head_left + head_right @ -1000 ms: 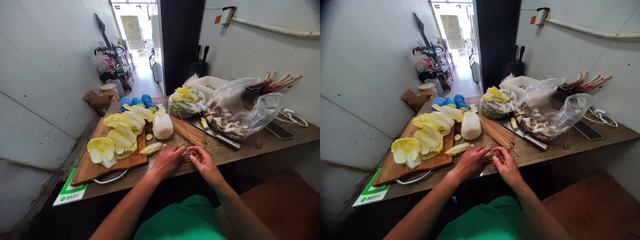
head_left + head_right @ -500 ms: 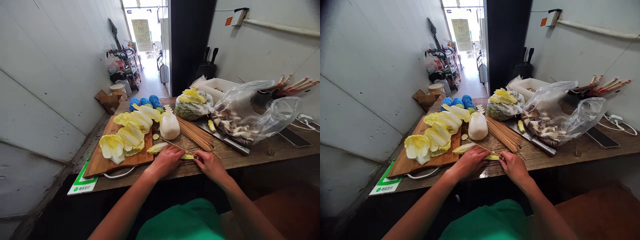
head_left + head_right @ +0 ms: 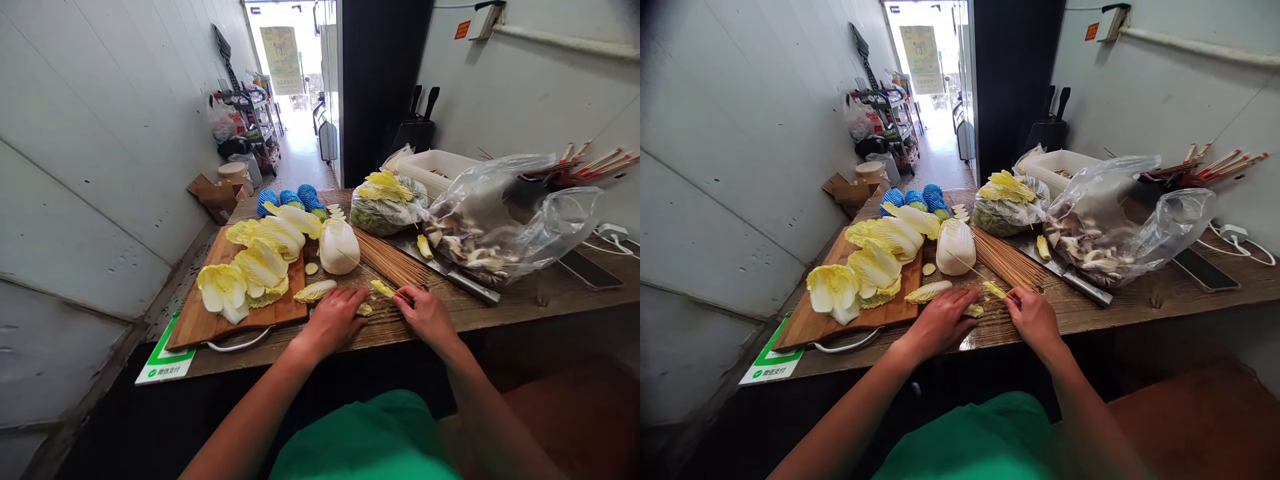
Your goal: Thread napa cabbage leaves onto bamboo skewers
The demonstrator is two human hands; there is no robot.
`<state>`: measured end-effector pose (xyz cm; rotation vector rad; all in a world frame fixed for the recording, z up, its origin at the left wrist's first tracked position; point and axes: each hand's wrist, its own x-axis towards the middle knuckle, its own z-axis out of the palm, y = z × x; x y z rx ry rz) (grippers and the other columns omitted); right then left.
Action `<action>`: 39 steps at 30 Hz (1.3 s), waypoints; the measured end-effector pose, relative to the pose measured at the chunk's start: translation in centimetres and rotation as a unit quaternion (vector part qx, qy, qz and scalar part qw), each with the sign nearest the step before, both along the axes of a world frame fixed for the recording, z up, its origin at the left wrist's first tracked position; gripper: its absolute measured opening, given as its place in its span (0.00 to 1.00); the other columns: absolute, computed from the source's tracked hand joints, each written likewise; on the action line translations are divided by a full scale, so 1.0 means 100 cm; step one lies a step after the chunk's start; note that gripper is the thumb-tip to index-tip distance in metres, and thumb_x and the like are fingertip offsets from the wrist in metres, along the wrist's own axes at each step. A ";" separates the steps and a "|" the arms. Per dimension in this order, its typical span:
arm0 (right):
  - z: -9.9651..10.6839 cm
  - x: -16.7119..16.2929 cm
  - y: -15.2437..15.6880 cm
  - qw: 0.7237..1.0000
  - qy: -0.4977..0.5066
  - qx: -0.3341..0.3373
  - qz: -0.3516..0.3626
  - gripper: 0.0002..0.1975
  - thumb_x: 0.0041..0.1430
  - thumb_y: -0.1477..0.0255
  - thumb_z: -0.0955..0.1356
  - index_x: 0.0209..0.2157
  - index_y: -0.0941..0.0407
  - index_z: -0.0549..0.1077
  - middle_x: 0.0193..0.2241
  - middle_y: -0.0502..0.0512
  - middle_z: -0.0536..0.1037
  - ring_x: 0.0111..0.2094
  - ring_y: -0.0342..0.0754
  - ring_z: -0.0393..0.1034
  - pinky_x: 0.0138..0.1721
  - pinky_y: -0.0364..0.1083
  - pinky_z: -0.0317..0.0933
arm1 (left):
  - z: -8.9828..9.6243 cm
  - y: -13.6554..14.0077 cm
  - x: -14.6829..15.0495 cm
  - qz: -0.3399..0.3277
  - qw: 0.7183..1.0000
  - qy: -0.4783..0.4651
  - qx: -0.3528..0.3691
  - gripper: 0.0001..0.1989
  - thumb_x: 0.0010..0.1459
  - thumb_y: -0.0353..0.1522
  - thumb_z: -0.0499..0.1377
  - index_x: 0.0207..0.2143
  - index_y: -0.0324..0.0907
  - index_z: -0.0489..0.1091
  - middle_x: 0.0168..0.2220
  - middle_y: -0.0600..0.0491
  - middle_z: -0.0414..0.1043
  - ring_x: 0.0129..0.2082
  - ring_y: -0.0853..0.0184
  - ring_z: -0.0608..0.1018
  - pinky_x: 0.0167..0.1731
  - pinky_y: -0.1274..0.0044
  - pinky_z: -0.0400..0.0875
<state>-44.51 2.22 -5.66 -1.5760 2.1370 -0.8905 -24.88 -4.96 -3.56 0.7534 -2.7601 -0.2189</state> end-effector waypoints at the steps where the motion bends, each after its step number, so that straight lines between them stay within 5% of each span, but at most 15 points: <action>1: -0.002 0.001 -0.002 1.000 -0.002 0.003 0.003 0.10 0.55 0.66 0.63 0.29 0.55 0.73 0.23 0.54 0.74 0.26 0.48 0.66 0.27 0.44 0.51 | 0.001 0.001 0.003 -0.001 1.000 0.008 0.012 0.25 0.56 0.36 0.57 0.55 0.38 0.61 0.48 0.43 0.70 0.48 0.58 0.71 0.49 0.66 0.63; 5: -0.001 0.002 0.000 1.000 -0.020 0.005 0.006 0.10 0.55 0.66 0.63 0.29 0.56 0.73 0.24 0.54 0.75 0.27 0.48 0.66 0.28 0.44 0.52 | 0.002 0.003 0.024 0.087 0.991 0.086 0.046 0.14 0.60 0.33 0.52 0.45 0.39 0.71 0.42 0.44 0.74 0.43 0.58 0.74 0.46 0.64 0.66; 7: 0.004 0.004 0.003 0.997 -0.071 0.000 0.024 0.12 0.56 0.64 0.63 0.30 0.57 0.72 0.24 0.52 0.73 0.26 0.45 0.65 0.27 0.43 0.52 | 0.003 0.007 0.032 0.159 0.965 0.176 0.115 0.12 0.59 0.34 0.53 0.40 0.39 0.73 0.39 0.45 0.75 0.41 0.59 0.75 0.44 0.65 0.68; 9: 0.013 0.008 0.005 0.975 -0.205 0.011 0.082 0.14 0.56 0.61 0.64 0.29 0.58 0.71 0.22 0.49 0.69 0.22 0.41 0.60 0.24 0.41 0.51 | 0.008 0.015 0.034 0.182 0.912 0.268 0.250 0.16 0.56 0.36 0.56 0.47 0.42 0.70 0.43 0.46 0.74 0.41 0.61 0.75 0.42 0.68 0.70; 13: 0.030 0.019 0.003 0.853 -0.473 0.096 0.199 0.17 0.48 0.58 0.70 0.26 0.60 0.68 0.16 0.42 0.60 0.17 0.35 0.47 0.18 0.38 0.41 | 0.026 0.031 0.024 0.140 0.788 0.374 0.469 0.41 0.46 0.33 0.66 0.60 0.47 0.51 0.53 0.46 0.64 0.49 0.61 0.71 0.43 0.71 0.71; 16: 0.037 0.027 -0.001 0.812 -0.515 0.140 0.235 0.18 0.46 0.60 0.72 0.26 0.60 0.67 0.16 0.43 0.62 0.16 0.34 0.48 0.17 0.38 0.40 | 0.034 0.036 0.017 0.122 0.696 0.359 0.610 0.32 0.45 0.32 0.67 0.53 0.42 0.61 0.40 0.48 0.73 0.40 0.64 0.75 0.38 0.73 0.71; 19: 0.039 0.030 -0.004 0.808 -0.514 0.154 0.242 0.18 0.46 0.60 0.72 0.25 0.61 0.68 0.17 0.43 0.63 0.16 0.34 0.49 0.17 0.37 0.41 | 0.032 0.038 0.015 0.134 0.666 0.337 0.652 0.16 0.44 0.32 0.67 0.36 0.37 0.69 0.29 0.51 0.74 0.29 0.68 0.75 0.33 0.76 0.71; 22: 0.039 0.031 -0.001 0.810 -0.528 0.123 0.225 0.17 0.49 0.59 0.70 0.28 0.60 0.69 0.17 0.43 0.61 0.16 0.34 0.47 0.17 0.37 0.40 | 0.028 0.039 0.014 0.157 0.638 0.375 0.653 0.11 0.44 0.32 0.67 0.27 0.36 0.69 0.25 0.53 0.74 0.26 0.71 0.75 0.30 0.79 0.70; 26: 0.041 0.031 0.016 0.833 -0.523 -0.039 0.177 0.15 0.60 0.60 0.63 0.38 0.59 0.70 0.17 0.42 0.58 0.17 0.36 0.47 0.17 0.38 0.43 | 0.027 0.034 0.016 0.179 0.491 0.476 0.708 0.08 0.44 0.27 0.66 0.26 0.37 0.69 0.27 0.54 0.74 0.28 0.73 0.76 0.31 0.83 0.71; 28: 0.039 0.033 0.030 0.853 -0.486 -0.055 0.181 0.16 0.63 0.61 0.60 0.39 0.58 0.70 0.18 0.44 0.59 0.17 0.36 0.50 0.17 0.38 0.45 | 0.029 0.029 0.018 0.203 0.421 0.512 0.721 0.07 0.45 0.23 0.64 0.28 0.37 0.70 0.28 0.55 0.74 0.30 0.74 0.76 0.34 0.84 0.72; 31: 0.029 0.038 0.049 0.898 -0.387 -0.053 0.200 0.13 0.63 0.65 0.61 0.40 0.57 0.72 0.25 0.49 0.65 0.22 0.38 0.60 0.23 0.40 0.57 | 0.028 0.026 0.023 0.230 0.376 0.538 0.719 0.08 0.47 0.20 0.61 0.30 0.38 0.71 0.30 0.56 0.74 0.32 0.75 0.77 0.37 0.85 0.71; 33: 0.020 0.042 0.057 0.915 -0.352 -0.075 0.182 0.13 0.62 0.67 0.61 0.46 0.55 0.70 0.30 0.51 0.67 0.25 0.39 0.60 0.26 0.41 0.58 | 0.025 0.026 0.025 0.231 0.403 0.536 0.705 0.06 0.47 0.22 0.61 0.30 0.37 0.71 0.31 0.55 0.74 0.33 0.75 0.77 0.38 0.85 0.71; 34: 0.016 0.044 0.060 0.916 -0.356 -0.083 0.166 0.15 0.63 0.68 0.61 0.50 0.53 0.67 0.31 0.51 0.67 0.23 0.38 0.58 0.25 0.41 0.57 | 0.022 0.028 0.026 0.230 0.439 0.527 0.690 0.05 0.48 0.24 0.62 0.30 0.37 0.70 0.31 0.54 0.74 0.32 0.74 0.77 0.38 0.83 0.71; 36: 0.011 0.045 0.063 0.909 -0.383 -0.095 0.135 0.19 0.64 0.68 0.59 0.56 0.49 0.59 0.31 0.50 0.67 0.20 0.37 0.53 0.20 0.39 0.52 | 0.017 0.030 0.025 0.227 0.571 0.486 0.621 0.07 0.49 0.29 0.63 0.32 0.38 0.70 0.30 0.53 0.74 0.32 0.71 0.76 0.39 0.79 0.71; 39: 0.011 0.041 0.061 0.906 -0.394 -0.129 0.084 0.19 0.62 0.68 0.61 0.55 0.49 0.61 0.34 0.51 0.67 0.20 0.37 0.54 0.19 0.39 0.51 | 0.012 0.031 0.014 0.193 0.823 0.390 0.366 0.07 0.51 0.33 0.61 0.33 0.40 0.71 0.34 0.50 0.74 0.37 0.65 0.75 0.43 0.71 0.68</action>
